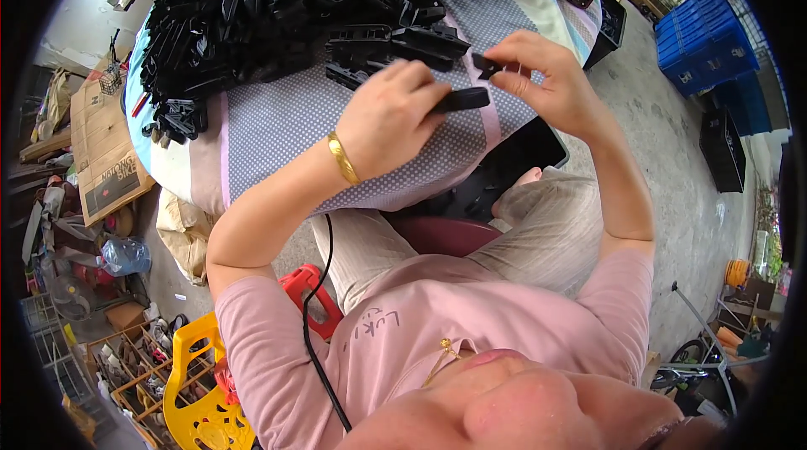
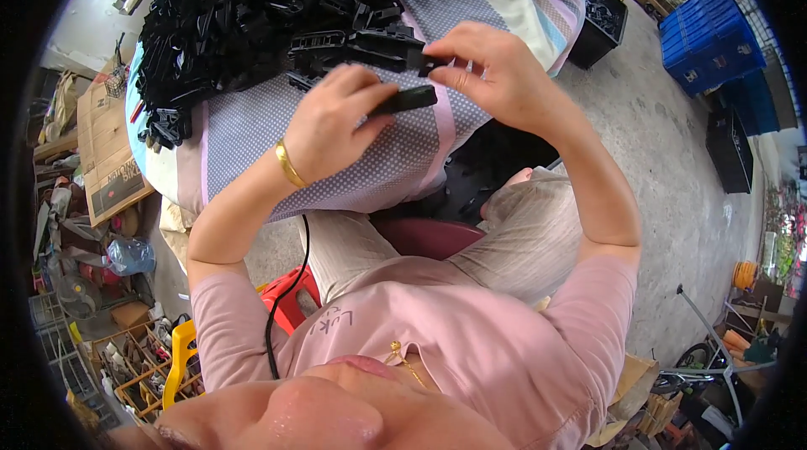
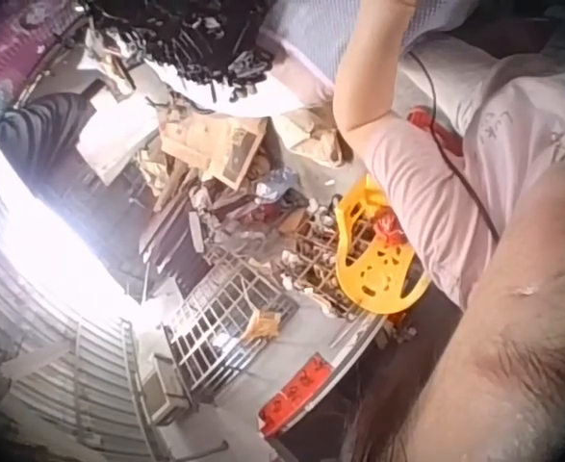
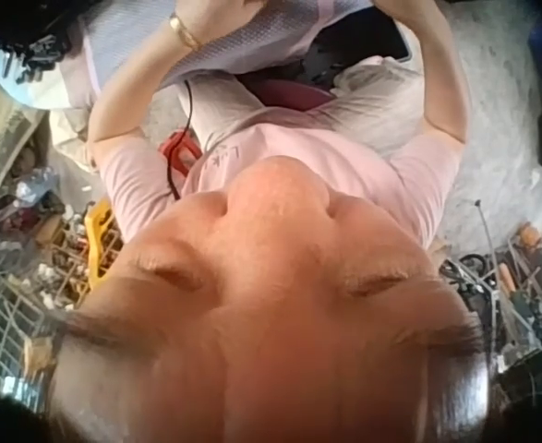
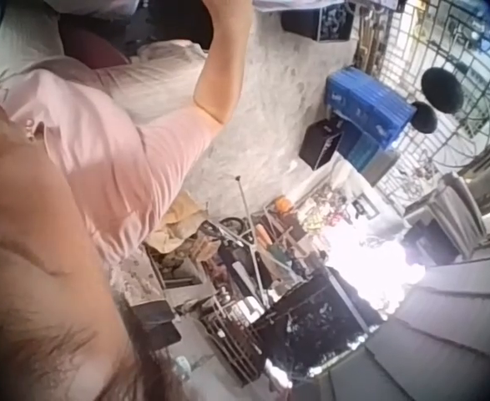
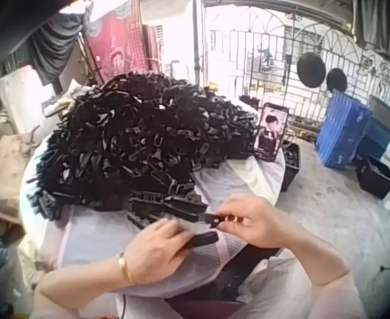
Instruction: Assembling small black plastic components by hand on a workbench.
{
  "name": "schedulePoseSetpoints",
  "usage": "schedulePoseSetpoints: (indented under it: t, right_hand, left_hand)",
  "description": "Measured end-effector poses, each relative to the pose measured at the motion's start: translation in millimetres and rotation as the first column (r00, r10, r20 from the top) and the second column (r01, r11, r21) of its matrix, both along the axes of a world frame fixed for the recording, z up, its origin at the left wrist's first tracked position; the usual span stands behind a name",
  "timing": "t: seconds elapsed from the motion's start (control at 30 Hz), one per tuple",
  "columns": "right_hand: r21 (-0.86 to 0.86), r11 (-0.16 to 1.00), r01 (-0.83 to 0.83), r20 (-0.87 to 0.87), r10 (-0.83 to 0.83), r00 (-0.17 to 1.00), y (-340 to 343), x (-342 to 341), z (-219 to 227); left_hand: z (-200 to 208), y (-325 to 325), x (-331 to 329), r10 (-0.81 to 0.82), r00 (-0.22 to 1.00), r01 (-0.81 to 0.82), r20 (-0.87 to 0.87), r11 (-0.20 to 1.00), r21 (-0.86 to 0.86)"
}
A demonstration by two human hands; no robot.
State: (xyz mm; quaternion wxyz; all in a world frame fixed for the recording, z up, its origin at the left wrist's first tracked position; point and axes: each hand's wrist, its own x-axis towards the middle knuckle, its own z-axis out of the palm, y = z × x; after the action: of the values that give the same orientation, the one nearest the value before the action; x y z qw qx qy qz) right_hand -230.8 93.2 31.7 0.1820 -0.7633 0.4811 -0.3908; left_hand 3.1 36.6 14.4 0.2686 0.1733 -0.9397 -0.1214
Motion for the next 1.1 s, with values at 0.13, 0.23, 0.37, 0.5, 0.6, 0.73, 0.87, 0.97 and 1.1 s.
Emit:
schedulePoseSetpoints:
  t: [0.13, 0.23, 0.37, 0.5, 0.6, 0.73, 0.87, 0.97, 1.1]
  right_hand:
    - [-0.037, 0.991, -0.126, -0.164, 0.119, 0.979, 3, 4, -8]
    - [-0.067, 0.991, -0.117, -0.268, 0.095, 0.959, 1, -1, -11]
    - [-0.061, 0.993, -0.106, -0.367, 0.076, 0.927, 4, -5, -3]
    - [-0.076, 0.989, -0.128, -0.330, 0.096, 0.939, 0, -5, -10]
    - [-0.095, 0.985, -0.143, -0.288, 0.110, 0.951, -3, 1, -17]
    - [-0.161, 0.972, -0.173, -0.294, 0.120, 0.948, -3, 15, -21]
    - [0.094, 0.946, -0.309, -0.153, 0.320, 0.935, -20, -1, -17]
    - [0.162, 0.985, -0.066, 0.069, 0.055, 0.996, -60, -34, -34]
    - [-0.432, 0.884, 0.181, -0.274, -0.320, 0.907, -105, -68, -61]
  left_hand:
    - [-9, -4, 0, 0.028, 0.999, -0.031, 0.028, 0.990, 0.139]
    - [-7, -6, 3, 0.062, 0.996, -0.076, 0.071, 0.976, 0.204]
    - [-7, -5, 4, 0.095, 0.994, -0.105, 0.053, 0.963, 0.247]
    - [-8, -7, 2, 0.101, 0.994, -0.106, 0.031, 0.962, 0.251]
    - [-10, -7, -2, 0.087, 0.996, -0.084, 0.000, 0.957, 0.277]
    - [-13, -5, -4, 0.081, 0.996, -0.070, -0.036, 0.969, 0.238]
    - [-6, -12, -3, 0.061, 0.998, -0.054, -0.013, 0.947, 0.318]
    - [3, -14, -1, -0.125, 0.992, 0.118, -0.001, 0.934, 0.337]
    - [-2, -19, 3, 0.120, 0.991, -0.121, -0.065, 0.993, -0.006]
